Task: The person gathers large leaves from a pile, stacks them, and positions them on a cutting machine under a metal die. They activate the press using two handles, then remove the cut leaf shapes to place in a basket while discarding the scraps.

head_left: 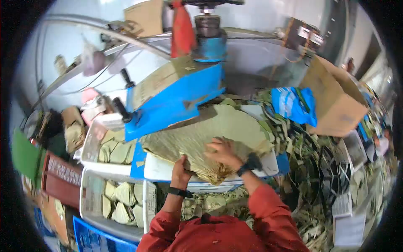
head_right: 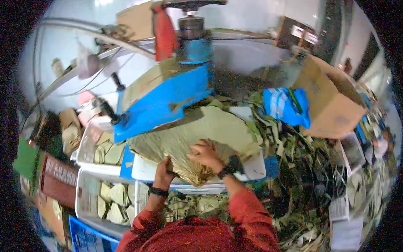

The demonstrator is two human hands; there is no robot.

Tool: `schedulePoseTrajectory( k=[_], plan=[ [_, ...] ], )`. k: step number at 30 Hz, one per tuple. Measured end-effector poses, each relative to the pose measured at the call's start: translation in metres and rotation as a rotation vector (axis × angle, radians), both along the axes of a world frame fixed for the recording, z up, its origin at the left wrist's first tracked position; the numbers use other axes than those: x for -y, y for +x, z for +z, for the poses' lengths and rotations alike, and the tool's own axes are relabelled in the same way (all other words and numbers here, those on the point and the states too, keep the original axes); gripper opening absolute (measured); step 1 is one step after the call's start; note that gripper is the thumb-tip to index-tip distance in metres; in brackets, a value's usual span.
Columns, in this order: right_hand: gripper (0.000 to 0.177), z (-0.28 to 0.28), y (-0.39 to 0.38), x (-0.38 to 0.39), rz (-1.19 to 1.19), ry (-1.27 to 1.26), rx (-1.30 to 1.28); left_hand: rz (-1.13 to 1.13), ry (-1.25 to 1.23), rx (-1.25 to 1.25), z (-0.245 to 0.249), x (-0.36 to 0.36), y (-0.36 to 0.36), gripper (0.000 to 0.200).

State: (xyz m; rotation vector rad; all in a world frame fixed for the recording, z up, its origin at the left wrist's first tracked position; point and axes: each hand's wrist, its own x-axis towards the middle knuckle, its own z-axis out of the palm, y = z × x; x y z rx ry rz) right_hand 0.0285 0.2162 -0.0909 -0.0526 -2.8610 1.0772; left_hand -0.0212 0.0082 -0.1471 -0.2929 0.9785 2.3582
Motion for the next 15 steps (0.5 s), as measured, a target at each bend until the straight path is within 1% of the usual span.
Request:
schedulePoseTrajectory(
  k=[1,2,4,5,6,7,8,9,10,11,12,13,14,15],
  plan=[
    [0.044,-0.01,0.001,-0.019,0.135,-0.246,-0.016,0.022,0.013,-0.025,-0.001,0.003,0.007,0.024],
    [0.045,-0.008,0.009,-0.031,0.135,-0.165,-0.044,0.09,-0.015,0.036,0.006,0.002,0.013,0.023],
    [0.047,0.011,0.033,-0.042,0.111,-0.016,-0.11,0.169,-0.182,0.146,0.012,0.0,0.015,0.023],
    [0.048,0.015,0.042,-0.039,0.206,-0.011,-0.114,0.195,-0.26,0.203,0.013,-0.002,0.015,0.023],
    [0.05,0.018,0.052,-0.038,0.298,-0.003,-0.122,0.238,-0.216,0.209,0.011,-0.005,0.014,0.022],
    [0.051,0.023,0.063,-0.035,0.39,0.005,-0.13,0.204,-0.181,0.157,-0.001,-0.005,0.012,0.021],
    [0.063,0.029,0.07,-0.026,0.443,0.059,-0.146,0.17,-0.148,0.105,-0.015,-0.002,0.007,0.021],
    [0.066,0.034,0.077,-0.016,0.44,0.154,-0.171,0.139,-0.114,0.049,-0.022,-0.001,0.004,0.02],
    [0.07,0.037,0.084,-0.006,0.441,0.248,-0.199,0.235,-0.218,0.115,0.01,-0.008,0.016,0.019],
    [0.074,0.035,0.089,0.001,0.445,0.341,-0.232,0.215,-0.173,0.144,-0.004,-0.006,0.011,0.018],
    [0.08,0.026,0.089,0.002,0.431,0.414,-0.261,0.191,-0.18,0.039,-0.019,-0.001,0.01,0.018],
    [0.079,0.014,0.085,0.003,0.408,0.393,-0.302,0.172,-0.189,-0.071,-0.008,0.002,0.015,0.018],
    [0.079,0.002,0.081,0.003,0.385,0.372,-0.345,0.241,-0.234,0.031,0.002,-0.005,0.021,0.016],
    [0.079,-0.004,0.076,0.004,0.36,0.348,-0.386,0.315,-0.236,0.068,0.015,-0.01,0.027,0.017]
  ],
)
